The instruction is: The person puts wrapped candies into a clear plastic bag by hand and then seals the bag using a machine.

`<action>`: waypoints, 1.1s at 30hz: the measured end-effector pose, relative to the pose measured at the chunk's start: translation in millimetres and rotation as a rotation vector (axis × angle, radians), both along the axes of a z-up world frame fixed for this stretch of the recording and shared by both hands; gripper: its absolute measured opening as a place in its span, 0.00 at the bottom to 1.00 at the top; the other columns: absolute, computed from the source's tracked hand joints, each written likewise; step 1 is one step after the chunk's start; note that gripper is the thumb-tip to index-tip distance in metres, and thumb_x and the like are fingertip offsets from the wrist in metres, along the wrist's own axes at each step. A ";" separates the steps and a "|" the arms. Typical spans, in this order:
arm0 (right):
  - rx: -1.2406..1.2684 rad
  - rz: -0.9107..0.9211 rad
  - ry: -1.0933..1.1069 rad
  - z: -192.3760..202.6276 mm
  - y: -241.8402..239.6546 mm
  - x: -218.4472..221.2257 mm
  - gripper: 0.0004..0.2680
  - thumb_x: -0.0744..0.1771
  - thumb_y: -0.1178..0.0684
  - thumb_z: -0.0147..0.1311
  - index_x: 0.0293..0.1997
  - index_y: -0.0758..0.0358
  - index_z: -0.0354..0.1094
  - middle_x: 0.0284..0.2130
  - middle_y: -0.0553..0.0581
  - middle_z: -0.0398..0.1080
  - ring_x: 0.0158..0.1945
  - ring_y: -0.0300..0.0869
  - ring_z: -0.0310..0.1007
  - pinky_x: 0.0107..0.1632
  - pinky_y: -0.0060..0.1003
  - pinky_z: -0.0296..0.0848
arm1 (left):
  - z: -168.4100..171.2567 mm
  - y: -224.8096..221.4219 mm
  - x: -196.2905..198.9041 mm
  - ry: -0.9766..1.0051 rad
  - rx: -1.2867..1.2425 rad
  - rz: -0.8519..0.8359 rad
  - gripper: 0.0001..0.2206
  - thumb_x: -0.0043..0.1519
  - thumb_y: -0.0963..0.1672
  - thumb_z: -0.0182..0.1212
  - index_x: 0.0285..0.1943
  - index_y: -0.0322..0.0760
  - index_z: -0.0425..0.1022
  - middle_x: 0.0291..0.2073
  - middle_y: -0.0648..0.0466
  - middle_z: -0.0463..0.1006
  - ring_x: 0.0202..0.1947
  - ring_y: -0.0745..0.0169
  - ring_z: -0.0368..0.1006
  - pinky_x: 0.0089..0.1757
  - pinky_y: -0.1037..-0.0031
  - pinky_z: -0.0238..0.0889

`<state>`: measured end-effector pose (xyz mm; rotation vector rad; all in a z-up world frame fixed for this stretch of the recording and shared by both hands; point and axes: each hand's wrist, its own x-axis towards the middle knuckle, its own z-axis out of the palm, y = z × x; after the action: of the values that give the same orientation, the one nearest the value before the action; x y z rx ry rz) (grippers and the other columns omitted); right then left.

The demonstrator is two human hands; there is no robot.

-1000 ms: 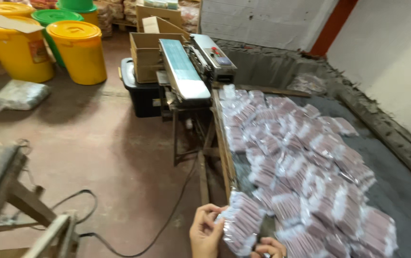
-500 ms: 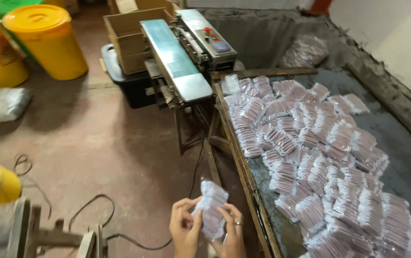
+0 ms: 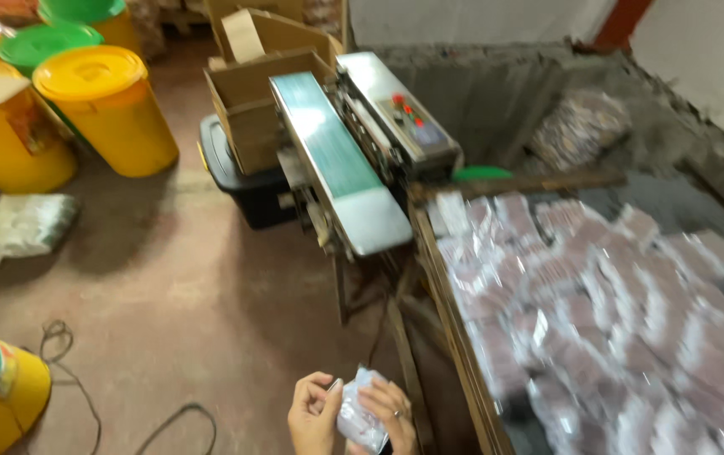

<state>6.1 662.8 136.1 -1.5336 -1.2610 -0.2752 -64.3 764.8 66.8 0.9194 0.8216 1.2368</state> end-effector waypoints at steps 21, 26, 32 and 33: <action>0.160 -0.420 0.906 -16.0 315.8 184.3 0.10 0.66 0.52 0.57 0.36 0.68 0.84 0.38 0.60 0.86 0.45 0.41 0.84 0.51 0.34 0.78 | 109.7 345.0 218.9 0.196 0.366 -0.700 0.15 0.64 0.46 0.60 0.29 0.36 0.87 0.21 0.58 0.75 0.26 0.70 0.70 0.35 0.76 0.62; -0.086 -0.708 0.773 -13.0 302.7 243.0 0.08 0.66 0.53 0.55 0.42 0.55 0.84 0.40 0.51 0.85 0.45 0.40 0.84 0.51 0.35 0.77 | 114.6 366.2 265.7 0.208 0.454 -0.961 0.12 0.66 0.46 0.56 0.39 0.38 0.84 0.39 0.56 0.84 0.44 0.64 0.77 0.50 0.72 0.66; 0.908 -1.234 1.037 -46.9 201.9 412.4 0.13 0.63 0.47 0.70 0.36 0.62 0.69 0.33 0.53 0.72 0.36 0.41 0.70 0.33 0.38 0.69 | 105.9 365.1 287.9 0.185 0.193 -1.044 0.25 0.68 0.52 0.39 0.65 0.38 0.74 0.59 0.51 0.78 0.47 0.63 0.76 0.46 0.73 0.70; 1.071 -1.217 1.111 -52.0 184.0 434.3 0.08 0.65 0.49 0.66 0.36 0.60 0.72 0.34 0.53 0.76 0.39 0.42 0.76 0.36 0.42 0.74 | 101.1 365.7 284.4 0.204 0.173 -1.028 0.25 0.68 0.52 0.39 0.63 0.36 0.75 0.57 0.49 0.79 0.47 0.63 0.76 0.47 0.72 0.70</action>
<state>440.4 846.8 84.1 -0.9528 0.7425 -0.6018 220.0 1130.4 167.9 1.3769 0.2859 0.3141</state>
